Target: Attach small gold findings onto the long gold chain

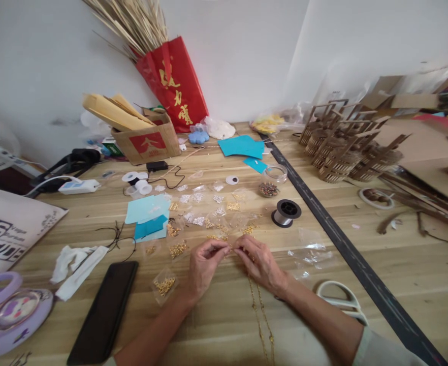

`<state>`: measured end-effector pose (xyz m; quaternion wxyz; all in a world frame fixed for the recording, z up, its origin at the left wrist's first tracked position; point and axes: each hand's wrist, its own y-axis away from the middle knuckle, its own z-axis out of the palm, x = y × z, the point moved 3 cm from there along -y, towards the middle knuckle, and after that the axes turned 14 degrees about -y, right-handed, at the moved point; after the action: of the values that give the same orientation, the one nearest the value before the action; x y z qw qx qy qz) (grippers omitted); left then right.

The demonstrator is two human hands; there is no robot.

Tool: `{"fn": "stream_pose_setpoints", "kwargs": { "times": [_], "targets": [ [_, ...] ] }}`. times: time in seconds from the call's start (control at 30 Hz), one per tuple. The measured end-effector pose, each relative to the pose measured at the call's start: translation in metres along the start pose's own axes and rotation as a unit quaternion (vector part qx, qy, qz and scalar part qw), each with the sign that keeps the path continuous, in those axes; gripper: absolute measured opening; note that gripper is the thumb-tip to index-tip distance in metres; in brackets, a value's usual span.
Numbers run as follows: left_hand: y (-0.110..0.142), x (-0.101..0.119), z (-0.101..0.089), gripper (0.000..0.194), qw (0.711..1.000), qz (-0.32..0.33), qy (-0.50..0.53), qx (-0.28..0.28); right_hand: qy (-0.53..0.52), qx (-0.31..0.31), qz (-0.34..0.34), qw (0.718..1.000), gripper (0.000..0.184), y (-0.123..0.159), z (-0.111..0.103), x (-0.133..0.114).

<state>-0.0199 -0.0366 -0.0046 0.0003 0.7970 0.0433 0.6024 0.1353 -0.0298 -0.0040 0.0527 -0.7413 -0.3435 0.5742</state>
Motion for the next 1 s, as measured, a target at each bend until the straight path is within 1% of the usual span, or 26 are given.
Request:
{"fn": "stream_pose_setpoints", "kwargs": {
  "times": [0.13,0.23,0.37,0.47,0.7,1.0],
  "targets": [
    [-0.003,-0.004,-0.003,0.013,0.997,-0.044,0.066,-0.008,-0.008,0.038,0.018,0.999,0.009,-0.001,-0.004,-0.003],
    [-0.005,-0.007,-0.003,0.014,0.991,-0.057,0.119,-0.027,-0.012,0.058,0.022,0.998,0.009,-0.001,-0.005,-0.004],
    [-0.007,-0.008,0.001,0.019,0.972,-0.096,0.199,-0.075,-0.018,0.058,0.005,0.998,0.009,-0.001,-0.004,-0.004],
    [-0.007,-0.009,0.003,0.022,0.959,-0.116,0.238,-0.099,-0.016,0.054,0.000,0.998,0.009,0.000,-0.004,-0.004],
    [-0.006,-0.015,0.003,0.017,0.954,-0.108,0.251,-0.127,-0.035,0.036,0.000,0.999,0.009,-0.001,-0.003,-0.009],
    [-0.007,-0.013,0.001,0.019,0.962,-0.105,0.225,-0.111,-0.050,0.024,-0.012,0.998,0.009,0.000,-0.003,-0.010]
  ]
}}
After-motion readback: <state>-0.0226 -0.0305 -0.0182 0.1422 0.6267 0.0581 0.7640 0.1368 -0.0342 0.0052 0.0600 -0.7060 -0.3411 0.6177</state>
